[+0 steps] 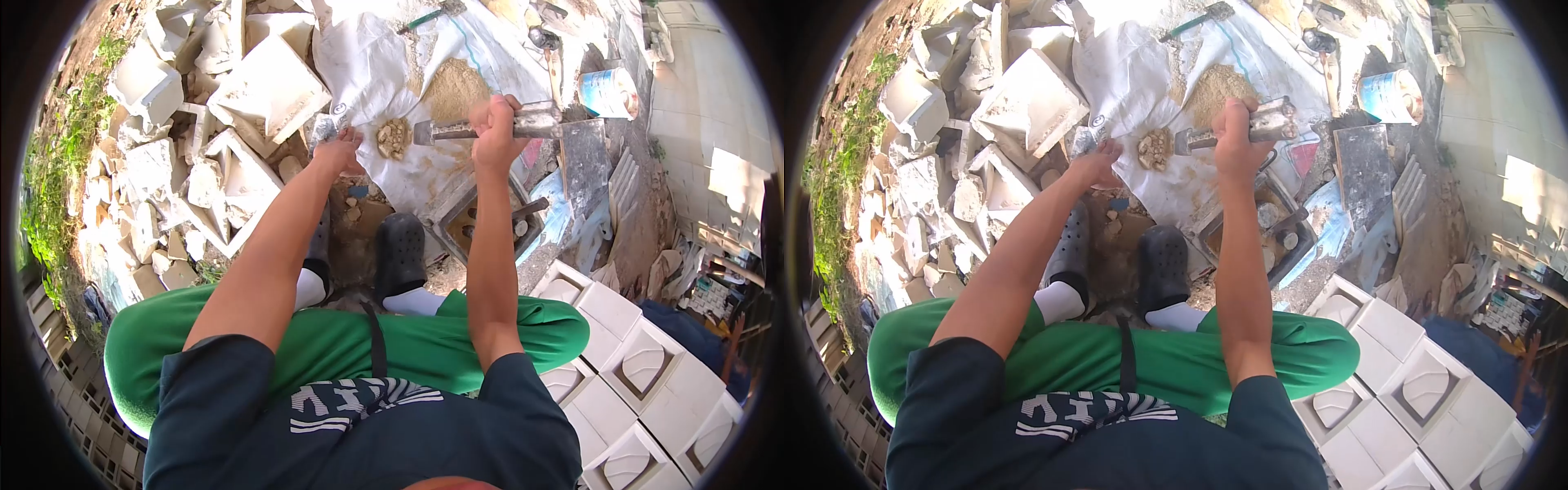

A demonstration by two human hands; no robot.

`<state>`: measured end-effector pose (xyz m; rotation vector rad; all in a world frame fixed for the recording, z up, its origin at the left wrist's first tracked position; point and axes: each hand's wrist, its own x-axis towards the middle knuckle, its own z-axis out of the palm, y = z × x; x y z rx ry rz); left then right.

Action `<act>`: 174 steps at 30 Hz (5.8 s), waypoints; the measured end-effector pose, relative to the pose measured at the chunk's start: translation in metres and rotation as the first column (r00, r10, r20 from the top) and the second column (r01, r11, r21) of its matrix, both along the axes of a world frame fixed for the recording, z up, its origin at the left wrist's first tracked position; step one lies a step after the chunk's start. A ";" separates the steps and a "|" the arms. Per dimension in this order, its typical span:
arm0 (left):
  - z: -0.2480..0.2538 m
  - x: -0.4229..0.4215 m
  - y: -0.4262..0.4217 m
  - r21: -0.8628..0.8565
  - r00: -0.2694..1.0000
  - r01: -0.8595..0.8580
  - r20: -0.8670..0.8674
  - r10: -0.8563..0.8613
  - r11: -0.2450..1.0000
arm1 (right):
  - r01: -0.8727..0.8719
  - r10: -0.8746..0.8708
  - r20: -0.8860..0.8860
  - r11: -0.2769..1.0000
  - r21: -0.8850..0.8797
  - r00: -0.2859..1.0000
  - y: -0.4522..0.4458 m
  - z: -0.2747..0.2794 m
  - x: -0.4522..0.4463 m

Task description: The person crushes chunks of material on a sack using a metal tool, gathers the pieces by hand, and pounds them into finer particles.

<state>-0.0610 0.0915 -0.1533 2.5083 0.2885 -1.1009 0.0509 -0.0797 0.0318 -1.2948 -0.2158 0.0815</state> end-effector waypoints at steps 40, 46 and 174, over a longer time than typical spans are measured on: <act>-0.006 -0.006 -0.002 0.000 0.998 0.031 0.052 -0.031 1.000 | -0.185 0.217 0.165 0.965 -0.187 0.962 0.017 -0.036 -0.026; -0.012 -0.005 -0.002 -0.007 0.999 0.011 0.045 -0.010 1.000 | -0.191 0.196 0.076 0.979 -0.064 0.978 0.012 0.046 -0.036; 0.004 0.003 -0.014 0.052 0.998 -0.028 -0.047 0.030 0.998 | 0.071 -0.071 -0.028 0.997 -0.010 0.997 0.005 -0.039 -0.014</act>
